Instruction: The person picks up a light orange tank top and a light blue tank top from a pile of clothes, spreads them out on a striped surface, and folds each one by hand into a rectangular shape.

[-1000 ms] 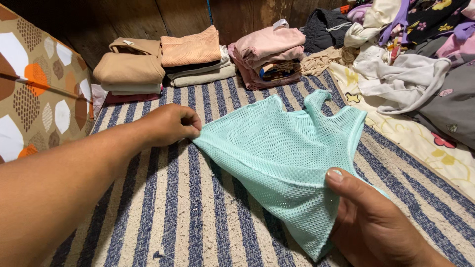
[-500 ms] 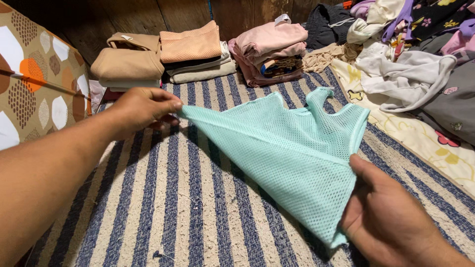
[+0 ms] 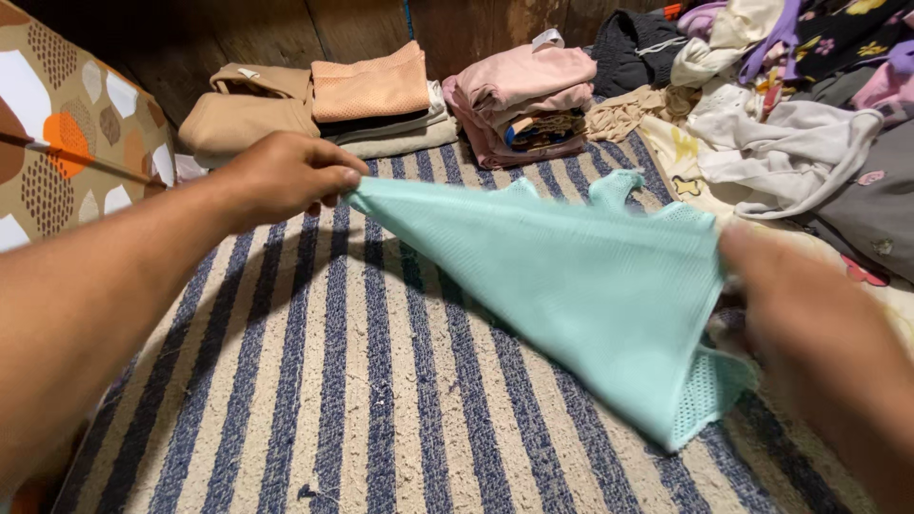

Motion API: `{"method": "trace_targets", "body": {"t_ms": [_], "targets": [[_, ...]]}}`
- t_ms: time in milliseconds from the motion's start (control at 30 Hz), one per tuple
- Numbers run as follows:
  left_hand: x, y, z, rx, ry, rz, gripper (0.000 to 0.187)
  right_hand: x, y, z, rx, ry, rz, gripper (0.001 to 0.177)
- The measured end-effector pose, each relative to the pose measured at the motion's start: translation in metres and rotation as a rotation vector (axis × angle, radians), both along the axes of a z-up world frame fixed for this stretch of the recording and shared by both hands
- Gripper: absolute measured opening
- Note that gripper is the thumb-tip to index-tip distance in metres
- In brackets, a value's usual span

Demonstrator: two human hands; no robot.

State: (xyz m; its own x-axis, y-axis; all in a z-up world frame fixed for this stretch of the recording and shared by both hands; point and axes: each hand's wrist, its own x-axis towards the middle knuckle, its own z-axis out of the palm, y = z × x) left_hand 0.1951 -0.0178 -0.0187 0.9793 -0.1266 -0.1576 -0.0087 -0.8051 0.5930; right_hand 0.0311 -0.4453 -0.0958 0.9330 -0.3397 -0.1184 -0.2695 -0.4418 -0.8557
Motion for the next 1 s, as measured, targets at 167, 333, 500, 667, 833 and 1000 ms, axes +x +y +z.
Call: {"method": "trace_targets", "body": {"t_ms": [167,333,500,667,833,1000], "targets": [[0.043,-0.031,0.036,0.153,-0.328,-0.114,0.020,0.036,-0.071,-0.018,-0.461,-0.001,0.007,0.049],[0.140,-0.057,0.084,-0.314,-0.414,-0.275,0.016,0.032,-0.094,-0.009,-0.568,-0.006,-0.007,0.043],[0.151,-0.049,0.097,-0.541,-0.392,-0.461,0.016,-0.006,-0.025,0.023,-0.483,-0.135,0.080,0.037],[0.046,-0.033,0.034,0.058,-0.535,-0.124,0.018,-0.021,-0.001,0.042,-0.109,-0.305,0.402,0.031],[0.001,-0.014,-0.027,0.285,-0.289,0.004,0.018,-0.069,0.068,0.043,0.047,-0.371,0.944,0.025],[-0.013,0.000,-0.050,0.375,-0.248,0.012,0.019,-0.065,0.122,0.019,-0.153,-0.621,1.268,0.021]]}}
